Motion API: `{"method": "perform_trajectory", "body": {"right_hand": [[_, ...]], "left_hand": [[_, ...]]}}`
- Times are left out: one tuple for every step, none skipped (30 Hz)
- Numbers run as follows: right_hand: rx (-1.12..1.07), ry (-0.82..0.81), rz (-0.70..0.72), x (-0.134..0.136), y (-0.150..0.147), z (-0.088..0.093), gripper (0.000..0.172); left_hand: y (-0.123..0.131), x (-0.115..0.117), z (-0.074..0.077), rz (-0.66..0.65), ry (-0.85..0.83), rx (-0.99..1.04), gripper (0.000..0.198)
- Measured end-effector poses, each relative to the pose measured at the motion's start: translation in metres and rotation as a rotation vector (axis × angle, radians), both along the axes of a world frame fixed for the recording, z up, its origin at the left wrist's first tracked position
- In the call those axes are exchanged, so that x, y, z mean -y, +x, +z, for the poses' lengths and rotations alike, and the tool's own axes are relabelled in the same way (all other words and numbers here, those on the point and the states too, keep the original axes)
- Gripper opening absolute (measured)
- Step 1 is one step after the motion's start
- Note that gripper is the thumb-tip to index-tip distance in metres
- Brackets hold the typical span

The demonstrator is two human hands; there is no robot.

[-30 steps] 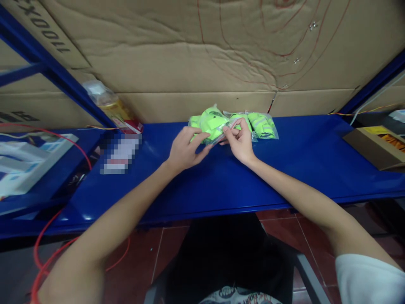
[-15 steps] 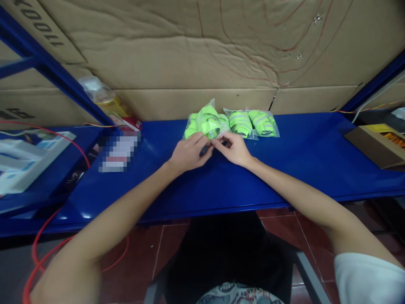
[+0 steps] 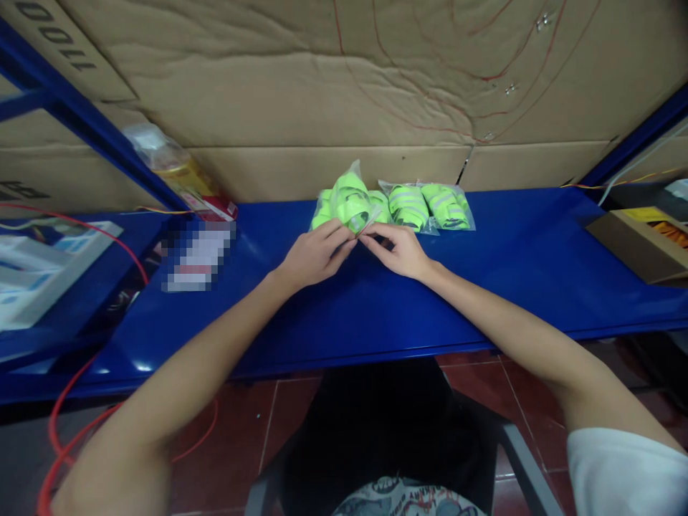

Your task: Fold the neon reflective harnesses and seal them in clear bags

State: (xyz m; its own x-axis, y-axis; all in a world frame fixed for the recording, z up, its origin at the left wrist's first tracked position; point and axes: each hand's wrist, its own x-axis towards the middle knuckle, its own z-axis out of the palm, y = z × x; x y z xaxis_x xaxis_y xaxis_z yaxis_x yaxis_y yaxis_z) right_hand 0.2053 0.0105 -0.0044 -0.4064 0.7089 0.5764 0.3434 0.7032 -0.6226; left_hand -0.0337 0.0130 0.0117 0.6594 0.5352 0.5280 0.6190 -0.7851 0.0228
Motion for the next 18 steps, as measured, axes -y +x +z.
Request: {"method": "perform_trajectory", "body": {"right_hand": [[-0.008,0.02,-0.004,0.0,0.0,0.0,0.031],[-0.022,0.032,-0.011,0.0,0.0,-0.001,0.03],[-0.04,0.037,-0.019,0.0,-0.001,-0.001,0.028],[-0.055,0.034,-0.025,0.0,-0.002,-0.002,0.026],[-0.068,0.027,-0.031,0.001,-0.003,-0.003,0.024],[-0.081,0.02,-0.04,0.001,-0.005,-0.003,0.022],[-0.095,0.012,-0.053,0.001,-0.006,-0.004,0.02],[-0.106,0.003,-0.069,0.002,-0.008,-0.004,0.018],[-0.116,-0.01,-0.088,0.002,-0.009,-0.004,0.016],[-0.122,-0.024,-0.109,0.002,-0.01,-0.004,0.014],[-0.127,-0.039,-0.131,0.002,-0.011,-0.004,0.013],[-0.126,-0.051,-0.148,0.002,-0.011,-0.004,0.013],[-0.121,-0.056,-0.159,0.002,-0.012,-0.004,0.012],[-0.117,-0.053,-0.166,0.002,-0.012,-0.004,0.012],[-0.115,-0.041,-0.17,0.003,-0.013,-0.003,0.012],[-0.113,-0.026,-0.17,0.003,-0.014,-0.003,0.012],[-0.109,-0.012,-0.173,0.003,-0.014,-0.003,0.012],[-0.102,-0.004,-0.179,0.004,-0.015,-0.003,0.013]], "left_hand": [[-0.001,-0.001,0.0,-0.02,-0.01,0.009,0.033],[-0.001,-0.001,0.001,-0.041,-0.017,0.017,0.032],[-0.002,-0.002,0.001,-0.061,-0.024,0.025,0.031],[-0.001,-0.002,0.001,-0.077,-0.032,0.034,0.029],[-0.001,-0.002,0.0,-0.087,-0.038,0.044,0.028],[0.0,-0.002,0.0,-0.092,-0.038,0.052,0.027],[0.001,-0.002,0.0,-0.092,-0.032,0.055,0.026],[0.002,-0.002,-0.001,-0.089,-0.021,0.054,0.025],[0.004,-0.001,-0.001,-0.084,-0.008,0.047,0.023],[0.005,-0.001,-0.002,-0.078,0.006,0.035,0.022],[0.006,-0.001,-0.003,-0.072,0.02,0.019,0.021],[0.007,-0.001,-0.004,-0.064,0.035,0.002,0.019],[0.008,-0.002,-0.005,-0.055,0.053,-0.013,0.019],[0.009,-0.002,-0.006,-0.046,0.075,-0.025,0.018],[0.009,-0.002,-0.007,-0.035,0.097,-0.032,0.018],[0.01,-0.003,-0.009,-0.024,0.113,-0.032,0.018],[0.01,-0.003,-0.01,-0.016,0.12,-0.027,0.017],[0.009,-0.003,-0.012,-0.011,0.116,-0.02,0.017]]}}
